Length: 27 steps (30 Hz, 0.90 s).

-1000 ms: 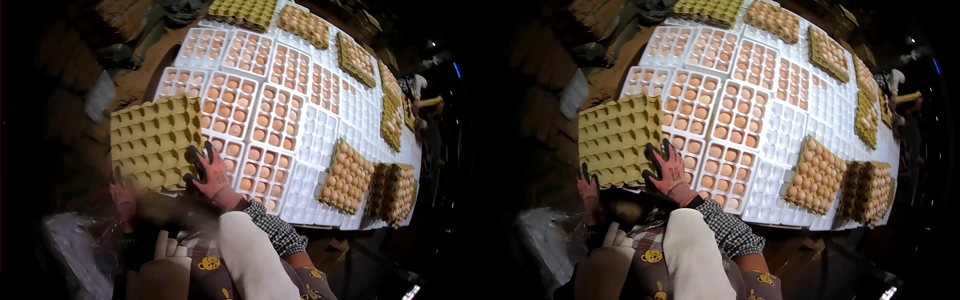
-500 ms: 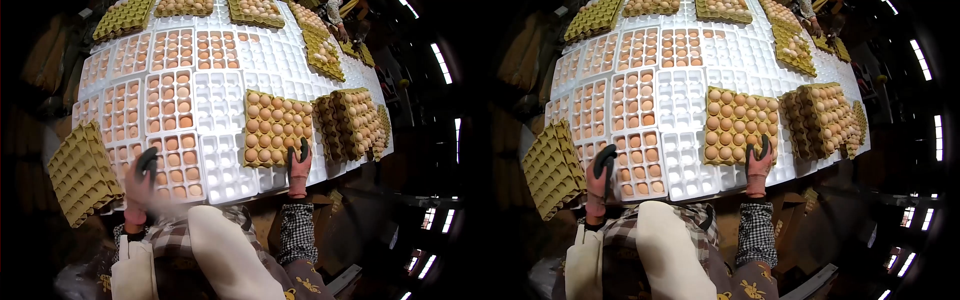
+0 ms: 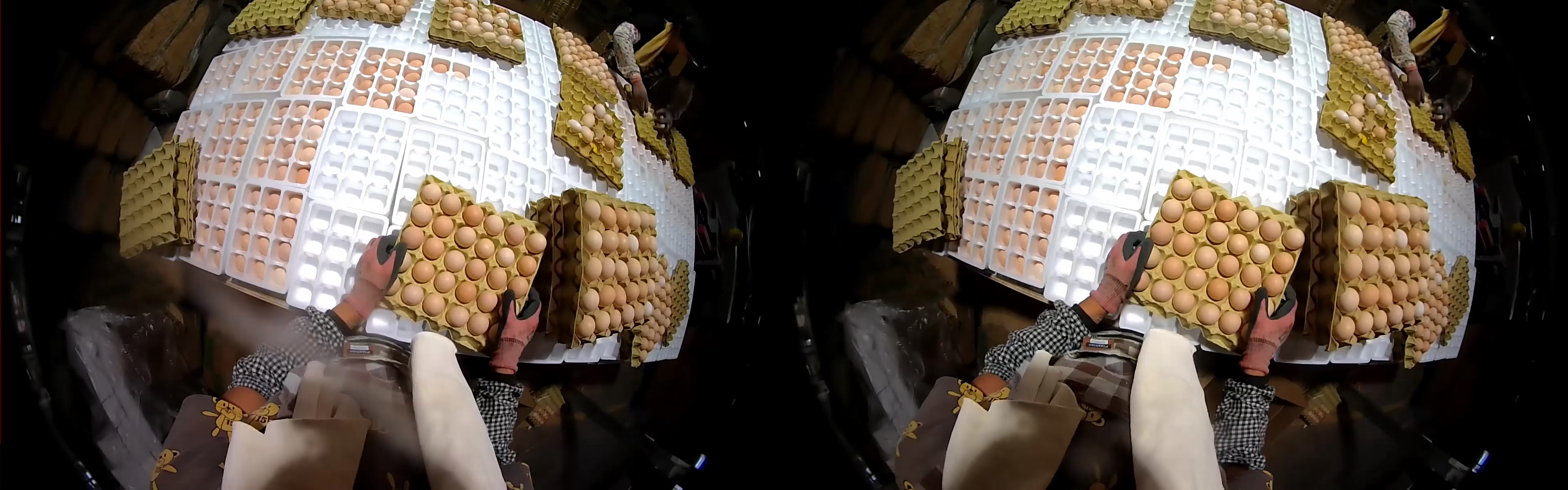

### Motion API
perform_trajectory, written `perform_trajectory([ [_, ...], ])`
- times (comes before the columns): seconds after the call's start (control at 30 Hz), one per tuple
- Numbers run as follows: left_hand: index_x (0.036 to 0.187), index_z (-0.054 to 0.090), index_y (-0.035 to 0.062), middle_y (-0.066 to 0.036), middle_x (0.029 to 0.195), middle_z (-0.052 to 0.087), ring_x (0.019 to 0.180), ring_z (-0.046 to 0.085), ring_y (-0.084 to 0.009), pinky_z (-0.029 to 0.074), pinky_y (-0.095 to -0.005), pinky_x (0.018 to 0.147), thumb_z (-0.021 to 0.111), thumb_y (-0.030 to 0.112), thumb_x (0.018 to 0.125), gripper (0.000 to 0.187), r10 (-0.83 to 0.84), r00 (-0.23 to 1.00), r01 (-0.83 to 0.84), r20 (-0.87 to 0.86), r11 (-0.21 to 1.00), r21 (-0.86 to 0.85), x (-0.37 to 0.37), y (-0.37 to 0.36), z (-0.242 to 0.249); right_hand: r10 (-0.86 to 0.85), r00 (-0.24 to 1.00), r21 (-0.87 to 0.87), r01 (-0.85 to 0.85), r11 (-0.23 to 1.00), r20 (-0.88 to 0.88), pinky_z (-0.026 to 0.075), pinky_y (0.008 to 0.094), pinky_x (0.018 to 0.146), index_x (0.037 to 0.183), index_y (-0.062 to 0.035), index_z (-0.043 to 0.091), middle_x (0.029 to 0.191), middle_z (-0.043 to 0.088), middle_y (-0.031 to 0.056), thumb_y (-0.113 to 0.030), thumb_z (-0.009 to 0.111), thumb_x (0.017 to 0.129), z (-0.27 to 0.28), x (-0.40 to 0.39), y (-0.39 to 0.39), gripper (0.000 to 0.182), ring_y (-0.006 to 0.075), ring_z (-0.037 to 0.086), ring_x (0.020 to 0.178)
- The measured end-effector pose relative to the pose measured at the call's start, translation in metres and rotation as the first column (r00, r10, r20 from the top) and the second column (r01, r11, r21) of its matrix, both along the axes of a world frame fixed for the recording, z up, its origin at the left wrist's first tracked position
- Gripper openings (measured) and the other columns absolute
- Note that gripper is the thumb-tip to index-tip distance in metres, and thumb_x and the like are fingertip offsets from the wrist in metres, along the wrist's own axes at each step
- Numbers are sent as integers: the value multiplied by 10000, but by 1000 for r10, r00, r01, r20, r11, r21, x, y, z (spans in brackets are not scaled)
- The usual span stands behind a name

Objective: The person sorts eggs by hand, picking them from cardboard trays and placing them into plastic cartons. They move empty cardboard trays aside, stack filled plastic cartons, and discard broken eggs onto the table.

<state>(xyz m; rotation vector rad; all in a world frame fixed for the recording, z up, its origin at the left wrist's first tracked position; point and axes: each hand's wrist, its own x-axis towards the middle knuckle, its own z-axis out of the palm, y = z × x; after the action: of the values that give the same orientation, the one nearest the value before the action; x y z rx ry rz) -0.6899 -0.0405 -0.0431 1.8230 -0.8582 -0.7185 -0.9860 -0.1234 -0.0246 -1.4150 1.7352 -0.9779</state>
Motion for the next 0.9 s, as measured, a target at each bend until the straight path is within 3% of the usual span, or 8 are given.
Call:
perform_trajectory([
  [0.23,1213,600,116,-143,1213,545,1123,534,-335,428,-463,957,708,199,742,490,-649,549,640,526,732,235,23,45,67,432,740,-24,-517,856,-516,348,497,1046,1353,-117,518,1307,504,168,-258,849,622,81,54,62,815,376,487,1184],
  [0.33,1215,565,106,-141,1208,547,1105,538,-336,420,-447,993,764,183,701,556,-674,392,633,626,691,348,19,49,38,658,159,346,-747,568,-736,409,421,938,1217,-224,612,1200,565,96,-352,820,631,58,126,76,635,294,536,1100],
  [0.5,1108,575,46,-154,1099,586,890,590,-317,503,-350,813,740,146,792,370,-385,793,364,-472,921,-138,48,48,33,513,841,18,-523,852,169,514,358,739,1037,-63,626,926,619,101,-169,784,727,47,97,67,364,241,631,858],
  [0.57,1139,583,68,-171,1111,586,871,607,-321,511,-353,804,725,175,796,387,-419,855,492,-306,842,222,51,30,59,105,718,381,-481,789,688,512,301,756,1045,-2,600,964,642,95,-111,748,776,57,83,55,326,191,630,877],
  [0.63,1182,584,108,-193,1089,581,900,636,-336,532,-391,801,721,240,775,450,-548,711,489,442,836,249,23,15,67,427,841,232,-511,827,332,517,321,785,1109,-30,587,982,641,88,-126,728,789,34,90,54,363,202,638,903],
  [0.73,1210,568,121,-198,1095,582,924,634,-354,535,-399,804,731,278,766,499,-623,425,488,657,769,413,19,6,57,508,456,69,-691,719,-731,519,430,830,1128,-111,642,962,594,134,-245,798,679,56,139,43,494,327,622,923],
  [0.83,1218,560,123,-176,1108,582,948,635,-307,532,-418,800,738,267,761,511,-682,562,554,467,730,400,35,-1,65,610,561,253,-586,770,-559,522,422,824,1100,-114,673,1007,614,132,-275,806,676,59,142,25,473,312,631,953],
  [0.9,1240,551,139,-198,1150,555,976,635,-340,535,-423,792,697,274,806,477,-511,834,495,209,859,128,44,-8,61,530,820,200,-569,798,217,528,323,793,1061,-106,691,1087,647,116,-166,757,768,49,117,20,306,239,641,955],
])
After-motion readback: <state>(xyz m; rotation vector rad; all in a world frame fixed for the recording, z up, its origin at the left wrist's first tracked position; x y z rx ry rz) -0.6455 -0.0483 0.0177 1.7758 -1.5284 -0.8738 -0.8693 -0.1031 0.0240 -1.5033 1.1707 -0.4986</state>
